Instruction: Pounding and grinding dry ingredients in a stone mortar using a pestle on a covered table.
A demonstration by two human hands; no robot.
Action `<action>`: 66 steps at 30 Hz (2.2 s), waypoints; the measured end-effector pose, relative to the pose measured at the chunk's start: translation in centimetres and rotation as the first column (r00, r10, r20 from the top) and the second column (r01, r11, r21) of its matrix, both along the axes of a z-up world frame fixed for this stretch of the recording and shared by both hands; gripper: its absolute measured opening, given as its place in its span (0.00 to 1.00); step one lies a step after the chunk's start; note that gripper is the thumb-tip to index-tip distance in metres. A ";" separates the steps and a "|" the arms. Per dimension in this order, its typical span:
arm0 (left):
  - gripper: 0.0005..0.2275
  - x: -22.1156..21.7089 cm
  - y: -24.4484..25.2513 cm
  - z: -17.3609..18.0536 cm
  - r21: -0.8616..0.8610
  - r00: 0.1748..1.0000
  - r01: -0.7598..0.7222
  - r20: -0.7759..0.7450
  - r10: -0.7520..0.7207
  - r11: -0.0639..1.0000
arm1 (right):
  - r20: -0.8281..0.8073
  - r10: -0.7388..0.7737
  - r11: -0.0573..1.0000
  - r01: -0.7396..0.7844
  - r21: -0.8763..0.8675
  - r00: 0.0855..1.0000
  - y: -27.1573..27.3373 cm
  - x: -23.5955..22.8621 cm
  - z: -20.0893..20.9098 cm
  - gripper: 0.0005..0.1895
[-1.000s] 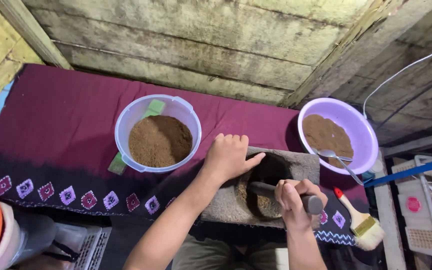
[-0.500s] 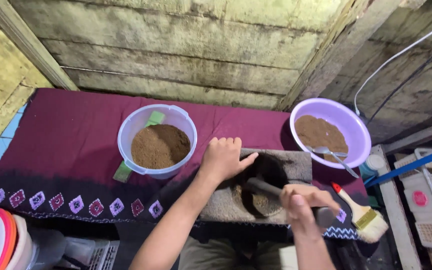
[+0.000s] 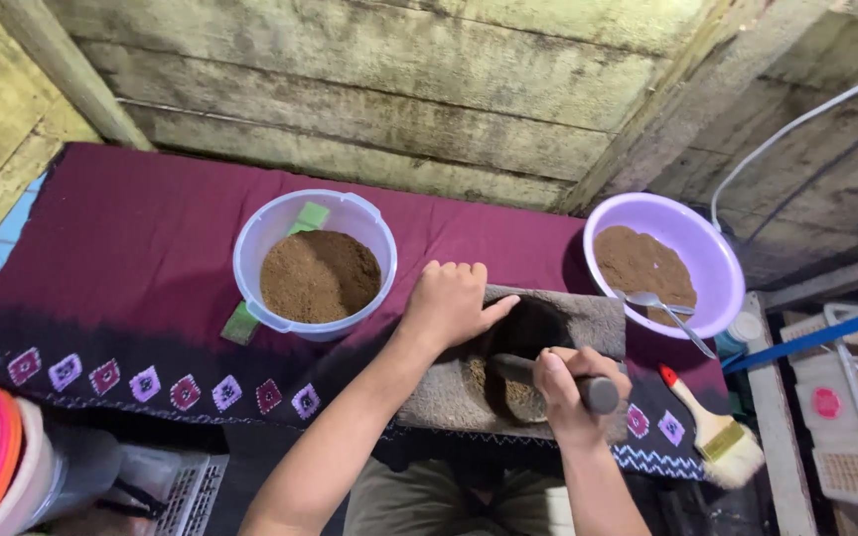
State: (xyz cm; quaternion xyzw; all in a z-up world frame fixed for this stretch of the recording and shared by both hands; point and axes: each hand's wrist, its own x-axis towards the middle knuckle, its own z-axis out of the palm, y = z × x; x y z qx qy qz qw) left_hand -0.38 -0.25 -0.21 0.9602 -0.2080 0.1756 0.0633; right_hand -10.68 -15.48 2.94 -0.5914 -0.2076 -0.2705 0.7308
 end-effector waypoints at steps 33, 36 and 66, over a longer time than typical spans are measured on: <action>0.28 0.8 -0.3 -2.7 -0.184 0.981 0.048 0.192 -0.012 0.982 | 0.111 0.150 0.974 -0.166 0.155 0.982 -1.9 2.6 -1.9 0.22; 0.28 0.7 -0.2 -2.4 -0.173 0.981 0.050 0.195 -0.015 0.984 | 0.165 0.134 0.969 -0.164 0.187 0.977 -2.2 1.7 -1.3 0.23; 0.31 0.7 0.2 0.0 0.021 0.998 0.029 -0.050 -0.028 0.999 | -0.087 0.085 0.996 -0.086 -0.007 0.993 -2.7 1.1 1.3 0.19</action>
